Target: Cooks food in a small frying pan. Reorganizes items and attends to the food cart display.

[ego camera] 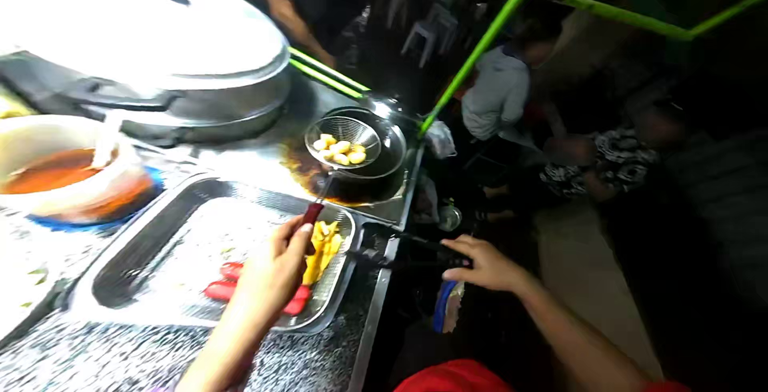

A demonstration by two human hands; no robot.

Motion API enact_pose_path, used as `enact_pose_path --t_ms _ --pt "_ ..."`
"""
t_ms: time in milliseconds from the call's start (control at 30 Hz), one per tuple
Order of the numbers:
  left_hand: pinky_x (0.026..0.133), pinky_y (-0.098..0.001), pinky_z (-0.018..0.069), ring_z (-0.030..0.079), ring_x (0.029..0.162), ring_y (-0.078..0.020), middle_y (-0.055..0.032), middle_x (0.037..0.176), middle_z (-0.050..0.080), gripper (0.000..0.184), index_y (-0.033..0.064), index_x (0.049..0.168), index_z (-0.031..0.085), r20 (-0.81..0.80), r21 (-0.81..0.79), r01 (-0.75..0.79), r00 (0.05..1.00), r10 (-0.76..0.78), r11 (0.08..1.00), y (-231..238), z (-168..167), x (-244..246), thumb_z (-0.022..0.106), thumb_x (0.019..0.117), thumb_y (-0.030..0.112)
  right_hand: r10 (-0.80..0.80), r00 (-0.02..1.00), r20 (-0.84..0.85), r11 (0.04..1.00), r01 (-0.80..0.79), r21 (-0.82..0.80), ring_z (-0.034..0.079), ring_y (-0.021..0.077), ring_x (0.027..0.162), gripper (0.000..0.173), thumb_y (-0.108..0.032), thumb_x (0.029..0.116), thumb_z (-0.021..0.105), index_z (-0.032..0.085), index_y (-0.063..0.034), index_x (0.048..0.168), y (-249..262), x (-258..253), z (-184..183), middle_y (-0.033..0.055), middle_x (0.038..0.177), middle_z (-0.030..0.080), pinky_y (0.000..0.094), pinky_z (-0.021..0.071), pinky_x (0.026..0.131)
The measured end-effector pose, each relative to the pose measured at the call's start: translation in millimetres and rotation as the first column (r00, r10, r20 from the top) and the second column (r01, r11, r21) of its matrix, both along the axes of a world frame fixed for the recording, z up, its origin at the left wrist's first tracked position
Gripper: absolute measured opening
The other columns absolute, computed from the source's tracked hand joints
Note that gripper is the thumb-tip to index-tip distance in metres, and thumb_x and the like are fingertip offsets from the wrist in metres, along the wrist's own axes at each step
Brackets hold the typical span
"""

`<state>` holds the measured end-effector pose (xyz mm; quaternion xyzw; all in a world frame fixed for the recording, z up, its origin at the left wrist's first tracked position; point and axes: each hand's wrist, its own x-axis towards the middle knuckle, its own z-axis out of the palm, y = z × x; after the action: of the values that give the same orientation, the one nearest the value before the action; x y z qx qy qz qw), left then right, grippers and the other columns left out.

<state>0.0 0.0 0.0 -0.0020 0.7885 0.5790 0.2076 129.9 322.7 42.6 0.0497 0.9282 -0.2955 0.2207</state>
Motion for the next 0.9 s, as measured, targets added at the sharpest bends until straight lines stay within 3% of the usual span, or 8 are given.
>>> enact_pose_path --t_ms 100,267,433,567,633,733,800,900 --pt "0.046 -0.0199 0.0344 0.039 0.048 -0.0035 -0.0026 0.077 0.055 0.036 0.0028 0.134 0.056 0.114 0.070 -0.009 0.993 0.001 0.998 30.5 10.6 -28.8 0.040 0.1119 0.027 0.111 0.994 -0.004 0.994 -0.111 0.014 0.062 0.0354 0.122 0.073 -0.041 0.0956 0.072 0.047 -0.0030 0.153 -42.9 -1.8 -23.8 0.0226 0.141 0.058 0.0533 0.0505 0.103" --pt "0.040 -0.0163 0.0272 0.033 0.042 -0.0013 0.0014 0.067 0.052 0.031 0.0055 0.118 0.057 0.302 0.111 -0.123 0.950 0.084 0.986 72.2 13.5 -55.6 0.037 0.1123 0.029 0.219 0.976 0.001 0.974 -0.219 0.051 0.051 0.0391 0.137 0.082 -0.039 0.0972 0.071 0.035 0.0012 0.158 -112.5 -47.2 -66.5 0.0259 0.152 0.047 0.0511 0.0442 0.112" --pt "0.042 -0.0174 0.0347 0.039 0.043 -0.0026 0.0029 0.066 0.052 0.031 0.0083 0.106 0.057 0.347 0.153 -0.215 0.926 0.151 0.965 102.9 -19.8 -61.5 0.040 0.1107 0.034 0.252 0.967 0.033 0.968 -0.252 0.009 0.047 0.0372 0.142 0.084 -0.030 0.0947 0.075 0.031 0.0036 0.159 -161.3 -89.4 -84.1 0.0247 0.161 0.038 0.0466 0.0422 0.115" --pt "0.043 -0.0184 0.0379 0.045 0.044 -0.0029 0.0002 0.074 0.063 0.032 0.0100 0.116 0.055 0.346 0.213 -0.263 0.921 0.179 0.941 124.0 -47.7 -67.3 0.037 0.1112 0.037 0.293 0.956 0.020 0.955 -0.291 -0.053 0.043 0.0394 0.144 0.042 -0.016 0.1000 0.065 0.060 0.0129 0.131 -174.5 -98.2 -74.1 0.0308 0.147 0.051 0.0445 0.0337 0.120" --pt "0.045 -0.0186 0.0404 0.047 0.048 -0.0029 0.0007 0.079 0.062 0.029 0.0110 0.122 0.051 0.340 0.225 -0.269 0.923 0.183 0.937 132.2 -46.7 -66.1 0.038 0.1111 0.035 0.289 0.957 -0.029 0.955 -0.291 -0.063 0.048 0.0401 0.140 0.041 -0.015 0.0979 0.067 0.063 0.0110 0.130 -176.6 -98.4 -80.7 0.0310 0.141 0.057 0.0471 0.0340 0.119" --pt "0.053 -0.0218 0.0497 0.056 0.058 -0.0051 -0.0010 0.090 0.059 0.034 0.0086 0.136 0.044 0.317 0.229 -0.243 0.934 0.164 0.943 137.0 -44.0 -65.5 0.042 0.1101 0.030 0.359 0.933 0.018 0.933 -0.359 0.002 0.042 0.0396 0.144 0.050 -0.022 0.0967 0.069 0.060 0.0074 0.136 -172.3 -107.2 -82.9 0.0295 0.145 0.054 0.0493 0.0221 0.124" --pt "0.056 -0.0229 0.0524 0.058 0.061 -0.0061 -0.0011 0.090 0.058 0.031 0.0088 0.135 0.043 0.318 0.232 -0.243 0.934 0.162 0.942 136.8 -47.8 -68.0 0.043 0.1091 0.026 0.360 0.927 0.106 0.932 -0.362 0.008 0.046 0.0380 0.142 0.044 -0.022 0.1029 0.062 0.060 0.0073 0.135 -155.6 -111.0 -63.2 0.0275 0.144 0.056 0.0491 0.0263 0.123" --pt "0.056 -0.0236 0.0539 0.060 0.061 -0.0073 -0.0016 0.091 0.059 0.033 0.0101 0.138 0.043 0.306 0.207 -0.230 0.939 0.160 0.951 134.9 -41.5 -65.9 0.043 0.1094 0.026 0.131 0.991 -0.001 0.979 -0.130 -0.158 0.058 0.0386 0.129 0.030 -0.009 0.1026 0.057 0.066 0.0095 0.124 -108.3 -112.2 -63.1 0.0279 0.131 0.064 0.0519 0.0427 0.112"
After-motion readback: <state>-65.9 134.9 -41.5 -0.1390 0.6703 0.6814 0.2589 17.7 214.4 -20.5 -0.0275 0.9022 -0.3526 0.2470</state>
